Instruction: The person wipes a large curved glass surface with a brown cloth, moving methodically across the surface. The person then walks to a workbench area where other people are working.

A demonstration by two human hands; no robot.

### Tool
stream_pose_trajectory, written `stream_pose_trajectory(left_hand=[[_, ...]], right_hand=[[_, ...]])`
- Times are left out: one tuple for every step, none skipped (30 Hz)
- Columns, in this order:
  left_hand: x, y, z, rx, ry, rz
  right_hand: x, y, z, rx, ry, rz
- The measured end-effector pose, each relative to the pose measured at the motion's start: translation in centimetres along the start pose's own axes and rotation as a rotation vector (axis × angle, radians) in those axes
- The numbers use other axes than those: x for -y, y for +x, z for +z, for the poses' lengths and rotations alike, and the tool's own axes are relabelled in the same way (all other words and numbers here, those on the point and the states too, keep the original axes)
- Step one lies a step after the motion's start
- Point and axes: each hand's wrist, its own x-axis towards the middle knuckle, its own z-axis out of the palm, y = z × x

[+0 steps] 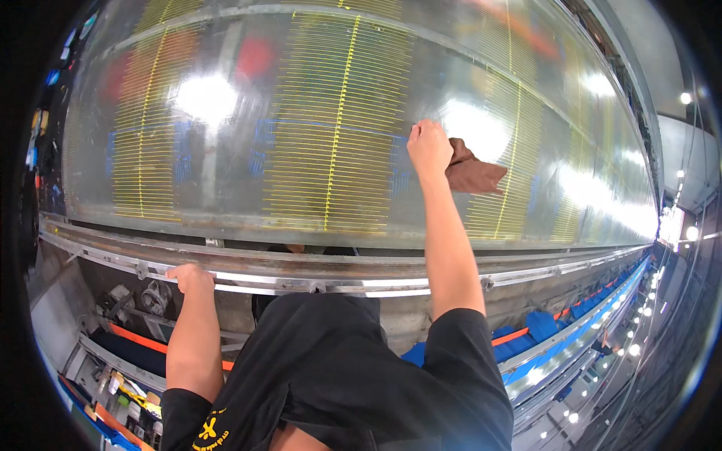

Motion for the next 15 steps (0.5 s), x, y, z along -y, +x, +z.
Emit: stream_pose_trajectory(left_hand=[[-0.2,-0.1,0.5,0.006,-0.006,-0.016],[-0.3,-0.1,0.9,0.011,-0.014,-0.032],[-0.2,0.0,1.1,0.005,-0.021,-0.022],[0.1,0.2,1.4,-0.001,-0.03,-0.012],[0.3,0.4,1.6,-0.008,-0.038,-0.002],[0.4,0.7,1.6,-0.005,-0.04,0.006],[0.5,1.0,1.5,-0.001,-0.041,0.014],[0.5,1.2,1.5,0.002,-0.043,0.023],[0.3,0.5,1.4,0.006,-0.041,0.009],[-0.1,-0.7,1.1,0.004,-0.045,-0.005],[-0.1,-0.8,1.1,0.003,-0.044,-0.005],[-0.2,-0.9,1.1,0.004,-0.032,-0.008],[-0.1,0.0,1.2,0.004,-0.015,0.003],[0.0,0.5,1.4,0.005,0.002,0.015],[-0.1,0.0,1.3,-0.007,-0.01,0.009]], right_hand=[[0.1,0.7,-0.9,0.041,0.03,-0.019],[0.1,1.6,-1.8,0.037,0.005,0.019],[-0.1,2.4,-2.4,0.041,-0.016,0.054],[-0.2,2.8,-2.4,0.071,0.017,0.182],[0.0,2.4,-1.8,0.038,0.013,0.123],[0.6,1.2,-0.9,0.008,0.008,0.068],[0.8,0.5,-0.4,-0.021,0.003,0.013],[0.4,1.0,-0.6,0.045,0.002,-0.02],[0.3,1.5,-1.5,0.054,0.007,0.039],[0.1,2.2,-2.0,0.065,0.017,0.093],[0.0,2.4,-2.2,0.076,0.026,0.147],[0.4,2.1,-1.5,0.045,0.004,0.149],[0.8,1.4,-0.6,0.037,-0.03,0.147],[0.6,1.5,-0.5,0.041,-0.007,0.071],[0.5,1.3,-0.9,0.048,0.012,-0.003]])
